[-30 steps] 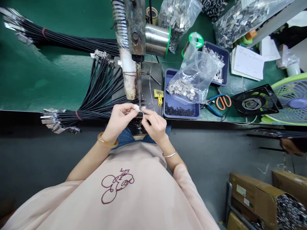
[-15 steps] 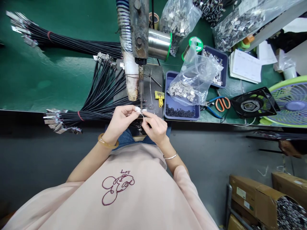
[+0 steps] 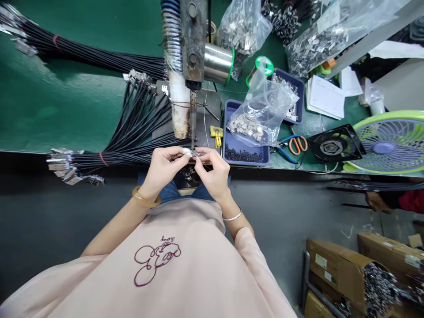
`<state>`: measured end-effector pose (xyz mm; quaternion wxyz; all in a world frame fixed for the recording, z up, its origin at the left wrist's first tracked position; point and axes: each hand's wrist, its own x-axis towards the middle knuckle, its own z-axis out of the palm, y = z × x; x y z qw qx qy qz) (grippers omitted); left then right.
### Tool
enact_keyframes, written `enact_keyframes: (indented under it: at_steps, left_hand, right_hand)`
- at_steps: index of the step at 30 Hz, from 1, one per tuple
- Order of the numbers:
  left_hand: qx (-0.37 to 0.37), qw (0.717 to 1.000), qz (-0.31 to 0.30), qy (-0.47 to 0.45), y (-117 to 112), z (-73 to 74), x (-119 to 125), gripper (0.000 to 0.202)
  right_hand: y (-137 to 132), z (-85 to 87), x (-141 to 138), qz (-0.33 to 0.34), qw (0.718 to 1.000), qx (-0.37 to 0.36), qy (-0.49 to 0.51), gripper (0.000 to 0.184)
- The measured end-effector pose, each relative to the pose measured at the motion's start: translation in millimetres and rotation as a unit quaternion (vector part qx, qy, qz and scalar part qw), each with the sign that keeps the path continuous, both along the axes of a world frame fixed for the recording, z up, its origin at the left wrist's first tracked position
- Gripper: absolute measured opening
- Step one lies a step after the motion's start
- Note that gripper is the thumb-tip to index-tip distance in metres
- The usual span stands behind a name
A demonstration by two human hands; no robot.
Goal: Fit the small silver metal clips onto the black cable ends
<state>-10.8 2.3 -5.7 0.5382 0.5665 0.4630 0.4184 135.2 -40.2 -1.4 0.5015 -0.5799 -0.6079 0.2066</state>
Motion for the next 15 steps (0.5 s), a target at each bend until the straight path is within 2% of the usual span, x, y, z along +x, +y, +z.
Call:
enact_keyframes:
  at_steps: [15]
  left_hand:
    - [-0.013, 0.999, 0.020, -0.024, 7.5, 3.0, 3.1, 0.013]
  right_hand:
    - [5.8, 1.7, -2.4, -0.004, 0.998, 0.048, -0.030, 0.012]
